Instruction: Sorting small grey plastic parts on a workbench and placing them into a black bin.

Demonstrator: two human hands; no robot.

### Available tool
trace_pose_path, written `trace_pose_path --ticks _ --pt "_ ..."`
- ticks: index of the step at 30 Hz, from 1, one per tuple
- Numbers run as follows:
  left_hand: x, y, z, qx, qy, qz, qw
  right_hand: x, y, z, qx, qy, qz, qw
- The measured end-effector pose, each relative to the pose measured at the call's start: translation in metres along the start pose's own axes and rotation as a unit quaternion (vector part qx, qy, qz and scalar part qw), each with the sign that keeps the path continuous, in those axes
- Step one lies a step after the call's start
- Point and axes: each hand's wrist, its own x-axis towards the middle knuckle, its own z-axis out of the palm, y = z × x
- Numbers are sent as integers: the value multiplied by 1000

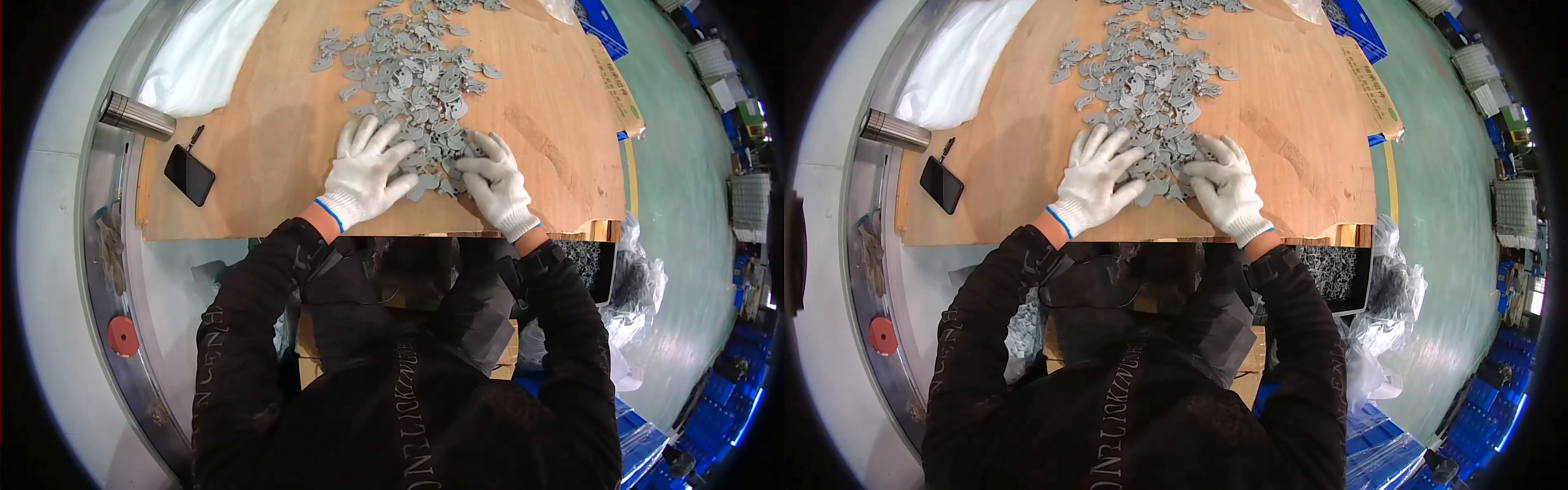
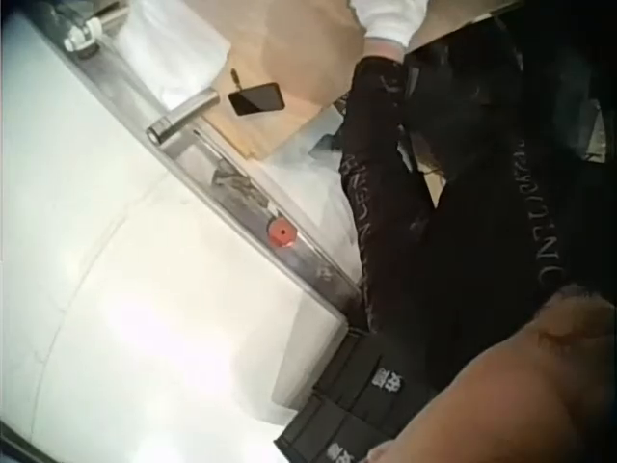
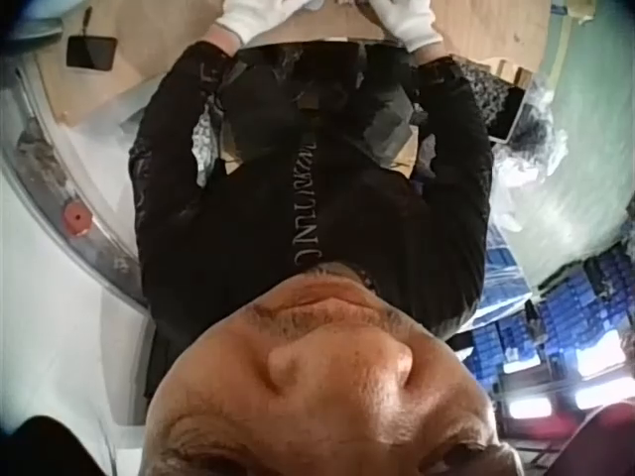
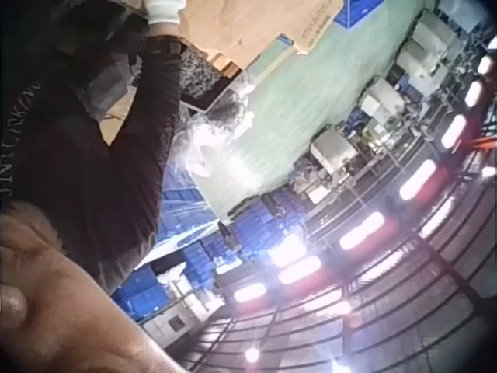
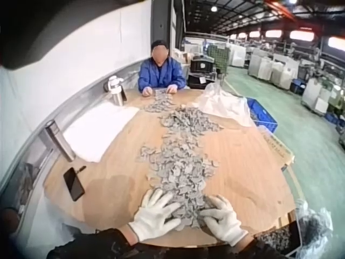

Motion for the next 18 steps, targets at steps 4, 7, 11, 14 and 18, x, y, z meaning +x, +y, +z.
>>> trace_pose_path --ticks 4,7,11,14,18 --pt "2 -5 -4 -41 45 0 998 32 2 8 -21 14 30 999" --pt "4 -5 -6 -33 -3 41 999 49 4 8 -119 17 39 992" --pt "-15 -25 0 -93 103 -39 990 18 28 -8 54 84 151 984" --pt "-26 -44 6 -78 123 -85 986 -19 46 -24 -28 69 150 986" --pt "-23 -45 0 -65 96 -94 989 -30 44 -29 -145 26 88 985"
